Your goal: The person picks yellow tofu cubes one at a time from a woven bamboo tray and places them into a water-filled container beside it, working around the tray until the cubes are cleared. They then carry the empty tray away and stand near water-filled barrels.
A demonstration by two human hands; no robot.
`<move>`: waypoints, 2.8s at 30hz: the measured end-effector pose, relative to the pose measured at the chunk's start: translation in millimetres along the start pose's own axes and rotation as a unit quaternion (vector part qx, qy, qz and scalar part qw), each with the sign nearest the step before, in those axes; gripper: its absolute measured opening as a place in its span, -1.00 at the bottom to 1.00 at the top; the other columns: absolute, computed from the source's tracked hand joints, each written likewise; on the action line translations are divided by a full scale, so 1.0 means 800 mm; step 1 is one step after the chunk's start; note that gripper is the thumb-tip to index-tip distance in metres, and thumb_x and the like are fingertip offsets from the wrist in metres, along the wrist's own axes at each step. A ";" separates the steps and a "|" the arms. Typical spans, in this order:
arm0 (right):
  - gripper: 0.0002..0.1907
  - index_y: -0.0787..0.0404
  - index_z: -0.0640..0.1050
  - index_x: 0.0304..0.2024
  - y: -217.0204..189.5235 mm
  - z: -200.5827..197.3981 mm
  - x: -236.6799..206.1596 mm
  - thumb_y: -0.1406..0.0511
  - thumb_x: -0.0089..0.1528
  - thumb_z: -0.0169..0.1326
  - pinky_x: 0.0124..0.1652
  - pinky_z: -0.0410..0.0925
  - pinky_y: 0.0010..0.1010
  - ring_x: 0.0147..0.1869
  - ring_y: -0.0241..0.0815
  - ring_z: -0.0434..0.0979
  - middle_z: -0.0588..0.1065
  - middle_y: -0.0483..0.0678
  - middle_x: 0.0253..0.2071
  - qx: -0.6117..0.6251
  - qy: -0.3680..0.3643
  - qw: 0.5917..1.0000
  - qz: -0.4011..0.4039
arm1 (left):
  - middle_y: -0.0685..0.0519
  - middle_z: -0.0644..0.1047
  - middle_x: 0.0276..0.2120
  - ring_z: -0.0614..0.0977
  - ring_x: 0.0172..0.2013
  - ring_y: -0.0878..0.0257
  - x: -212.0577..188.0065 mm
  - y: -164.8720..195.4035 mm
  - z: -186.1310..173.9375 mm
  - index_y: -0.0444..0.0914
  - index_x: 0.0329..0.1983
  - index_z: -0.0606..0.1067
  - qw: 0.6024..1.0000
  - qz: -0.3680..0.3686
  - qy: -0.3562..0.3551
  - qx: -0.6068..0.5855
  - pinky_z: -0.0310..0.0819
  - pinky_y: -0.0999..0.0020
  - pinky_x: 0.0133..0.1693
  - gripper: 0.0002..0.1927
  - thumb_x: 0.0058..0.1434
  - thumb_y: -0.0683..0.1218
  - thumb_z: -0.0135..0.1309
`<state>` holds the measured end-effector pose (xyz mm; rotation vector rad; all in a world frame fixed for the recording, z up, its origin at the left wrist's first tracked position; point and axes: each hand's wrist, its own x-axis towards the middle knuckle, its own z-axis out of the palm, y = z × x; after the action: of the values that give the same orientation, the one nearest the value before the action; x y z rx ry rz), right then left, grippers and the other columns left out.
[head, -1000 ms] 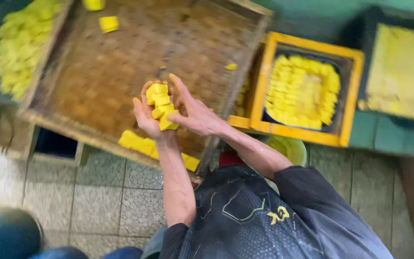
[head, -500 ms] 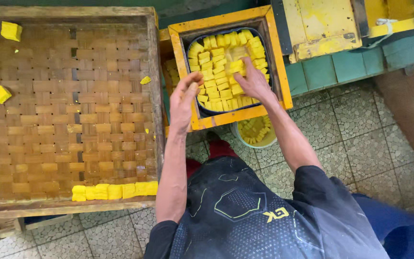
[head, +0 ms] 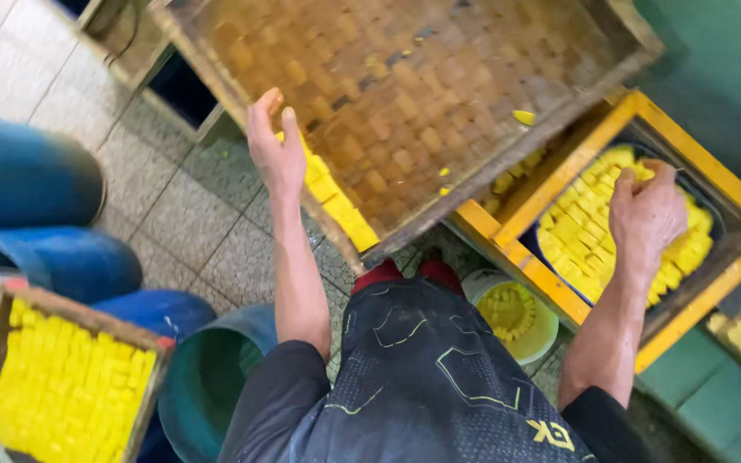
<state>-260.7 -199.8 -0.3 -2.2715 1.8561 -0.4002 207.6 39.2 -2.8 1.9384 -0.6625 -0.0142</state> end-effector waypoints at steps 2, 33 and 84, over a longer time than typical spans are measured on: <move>-0.72 0.25 0.55 0.12 -0.101 0.016 0.007 0.22 0.44 0.17 -0.21 0.43 -0.21 -0.28 -0.03 0.56 0.57 0.07 -0.28 0.223 0.019 0.970 -0.091 | -0.17 0.47 0.20 0.29 0.32 -0.15 0.008 -0.024 -0.034 -0.37 0.21 0.47 0.975 0.054 -0.004 0.217 0.02 -0.23 0.29 -0.57 0.27 -0.19 0.10; -0.79 0.16 0.59 -0.01 -0.487 0.193 -0.057 0.32 0.30 0.19 0.01 0.35 -0.21 -0.01 0.00 0.48 0.50 -0.04 -0.12 0.242 -0.115 0.859 -0.436 | -0.06 0.54 -0.18 0.51 -0.02 -0.05 0.042 -0.048 -0.045 -0.26 -0.08 0.46 0.925 0.171 -0.187 0.284 0.04 -0.28 0.19 -0.53 -0.13 -0.27 0.23; -0.25 0.22 0.24 0.47 0.197 0.036 0.012 0.11 0.32 0.16 0.29 0.23 -0.07 0.35 0.21 0.41 0.39 0.24 0.34 0.049 -0.208 0.977 0.027 | -0.13 0.52 0.14 0.58 0.14 0.08 -0.141 0.108 0.078 -0.37 0.29 0.38 0.734 -0.185 -0.338 -0.559 0.45 0.16 0.25 -0.53 0.49 0.04 -0.04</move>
<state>-396.1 -242.6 -75.1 -2.0407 1.6404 -0.0017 55.1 11.4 9.8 0.7734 -0.4963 -1.1591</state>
